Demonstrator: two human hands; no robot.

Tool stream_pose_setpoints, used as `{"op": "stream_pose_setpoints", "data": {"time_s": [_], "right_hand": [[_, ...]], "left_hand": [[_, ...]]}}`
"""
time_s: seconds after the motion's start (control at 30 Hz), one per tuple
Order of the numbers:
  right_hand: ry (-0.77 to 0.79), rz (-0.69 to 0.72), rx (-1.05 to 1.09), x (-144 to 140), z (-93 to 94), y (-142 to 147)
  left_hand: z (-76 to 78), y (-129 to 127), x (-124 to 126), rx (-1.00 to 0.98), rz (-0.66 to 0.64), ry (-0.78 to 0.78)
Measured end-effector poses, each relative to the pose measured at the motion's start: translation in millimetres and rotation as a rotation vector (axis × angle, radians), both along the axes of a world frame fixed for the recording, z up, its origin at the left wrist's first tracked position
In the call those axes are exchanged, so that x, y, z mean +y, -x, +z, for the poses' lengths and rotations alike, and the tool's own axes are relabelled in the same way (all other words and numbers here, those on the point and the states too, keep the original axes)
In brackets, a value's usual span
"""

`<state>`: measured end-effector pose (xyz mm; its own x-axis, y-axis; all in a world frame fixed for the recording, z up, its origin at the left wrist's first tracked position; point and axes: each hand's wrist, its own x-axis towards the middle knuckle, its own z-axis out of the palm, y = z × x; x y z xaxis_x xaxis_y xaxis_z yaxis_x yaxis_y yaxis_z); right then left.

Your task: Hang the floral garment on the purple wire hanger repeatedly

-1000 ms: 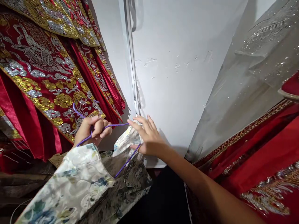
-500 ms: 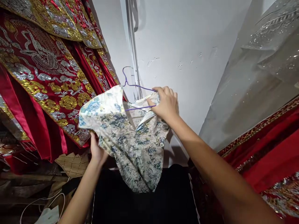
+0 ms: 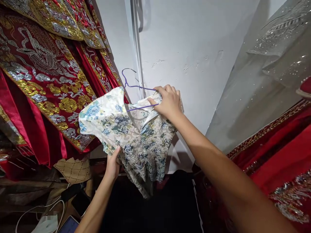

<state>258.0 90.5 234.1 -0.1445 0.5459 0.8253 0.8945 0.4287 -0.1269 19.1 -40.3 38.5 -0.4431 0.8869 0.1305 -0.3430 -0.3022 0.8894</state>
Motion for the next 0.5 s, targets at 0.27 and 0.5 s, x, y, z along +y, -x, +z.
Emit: {"op": "stream_pose_setpoints", "data": {"time_s": [0.27, 0.5], "right_hand": [[0.017, 0.018, 0.002, -11.1, -5.2, -7.8], [0.06, -0.026, 0.073, -20.0, -8.0, -33.5]], "left_hand": [[-8.9, -10.1, -7.0, -0.016, -0.051, 0.138], [4.2, -4.3, -16.1, -0.006, -0.077, 0.078]]}}
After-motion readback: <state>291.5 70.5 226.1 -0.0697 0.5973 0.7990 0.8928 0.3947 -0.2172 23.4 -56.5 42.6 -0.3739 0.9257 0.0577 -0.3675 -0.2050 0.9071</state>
